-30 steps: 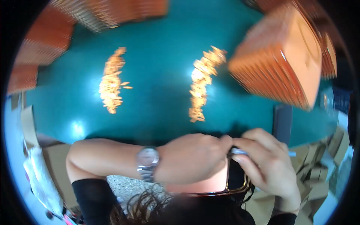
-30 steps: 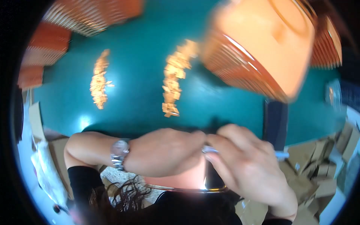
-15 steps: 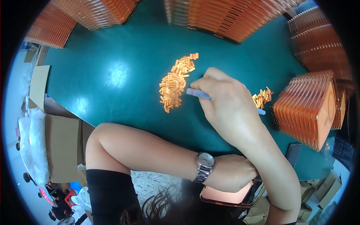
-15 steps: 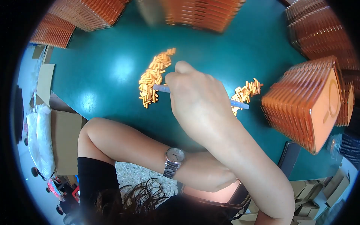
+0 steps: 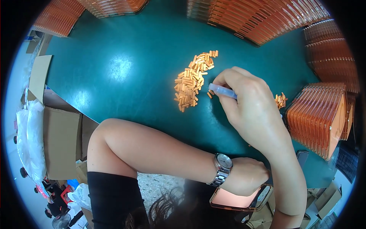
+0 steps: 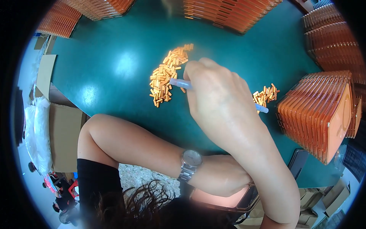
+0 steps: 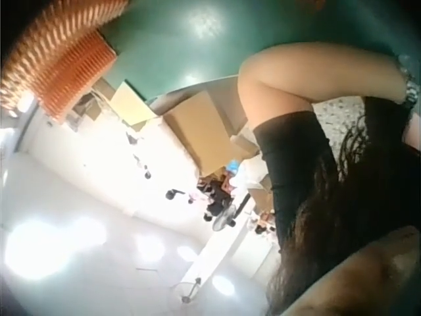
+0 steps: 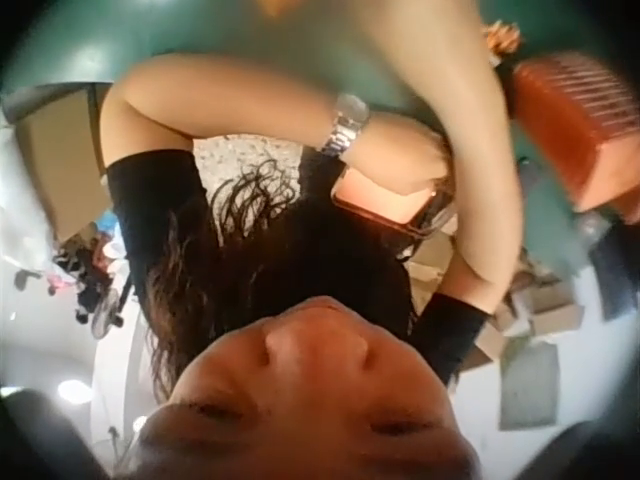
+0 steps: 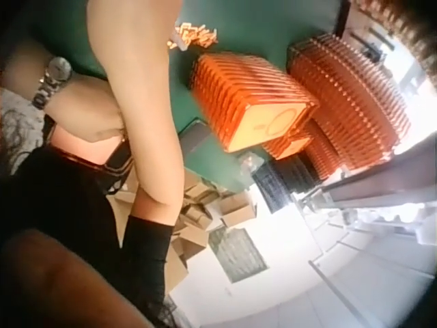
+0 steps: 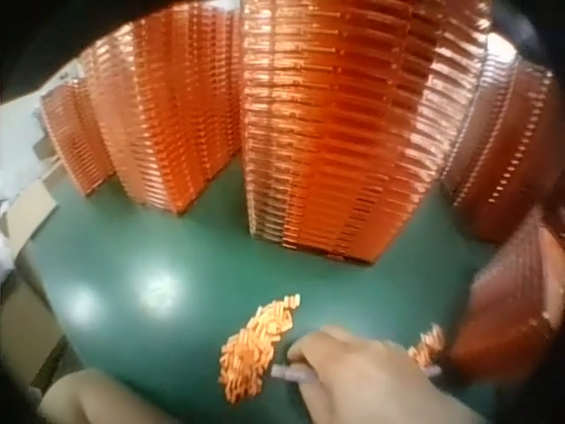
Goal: Attaching metal rings and components to various phone cases.
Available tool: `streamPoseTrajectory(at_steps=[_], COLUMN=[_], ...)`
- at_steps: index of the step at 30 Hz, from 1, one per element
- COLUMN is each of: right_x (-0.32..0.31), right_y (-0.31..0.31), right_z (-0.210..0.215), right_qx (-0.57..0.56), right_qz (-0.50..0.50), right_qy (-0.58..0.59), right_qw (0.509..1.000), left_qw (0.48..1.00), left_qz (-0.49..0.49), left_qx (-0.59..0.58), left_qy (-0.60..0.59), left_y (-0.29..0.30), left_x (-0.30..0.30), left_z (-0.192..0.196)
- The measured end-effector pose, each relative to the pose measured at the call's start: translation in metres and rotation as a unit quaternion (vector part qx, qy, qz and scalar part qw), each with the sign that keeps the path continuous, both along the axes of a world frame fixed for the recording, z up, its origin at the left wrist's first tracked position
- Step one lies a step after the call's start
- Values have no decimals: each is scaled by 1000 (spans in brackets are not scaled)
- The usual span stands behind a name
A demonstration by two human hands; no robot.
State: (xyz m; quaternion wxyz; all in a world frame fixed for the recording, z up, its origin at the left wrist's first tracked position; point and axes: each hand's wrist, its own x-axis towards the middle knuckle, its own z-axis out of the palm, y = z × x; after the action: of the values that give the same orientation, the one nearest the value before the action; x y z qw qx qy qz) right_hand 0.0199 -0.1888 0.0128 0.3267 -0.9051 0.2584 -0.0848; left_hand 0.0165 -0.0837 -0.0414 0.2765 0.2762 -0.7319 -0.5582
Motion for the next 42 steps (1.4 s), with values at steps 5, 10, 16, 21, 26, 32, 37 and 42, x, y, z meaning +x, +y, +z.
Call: streamPoseTrajectory(at_steps=[5, 10, 16, 21, 26, 32, 37, 42], right_x=[7, -4, -75, -194, -227, -221, -215, -213], right_y=[9, 9, 18, 27, 38, 40, 44, 49], right_z=[0, 1, 52, 64, 55, 44, 54, 47], right_qx=[-31, -42, 43, 4, 50, -17, -8, -3], right_qz=[11, -8, 0, -68, -49, 52, 58, 21], right_qy=[50, 71, -49, -9, 42, 60, 123, 137], right_qw=[998, 997, 998, 998, 997, 997, 991, 990], left_qw=[999, 993, 948, 999, 972, 965, 969, 982], left_qz=[31, 51, 96, 26, 40, 48, 55, 81], left_qx=[29, 23, 149, 33, 229, 256, 241, 170], left_qy=[34, 102, 266, -9, -25, -30, -26, -26], left_y=[5, 3, 15, -8, -12, -10, -9, -3], left_x=[4, 0, 10, 19, 20, 17, 18, 16], left_z=[1, 1, -6, 29, 36, 40, 40, 34])
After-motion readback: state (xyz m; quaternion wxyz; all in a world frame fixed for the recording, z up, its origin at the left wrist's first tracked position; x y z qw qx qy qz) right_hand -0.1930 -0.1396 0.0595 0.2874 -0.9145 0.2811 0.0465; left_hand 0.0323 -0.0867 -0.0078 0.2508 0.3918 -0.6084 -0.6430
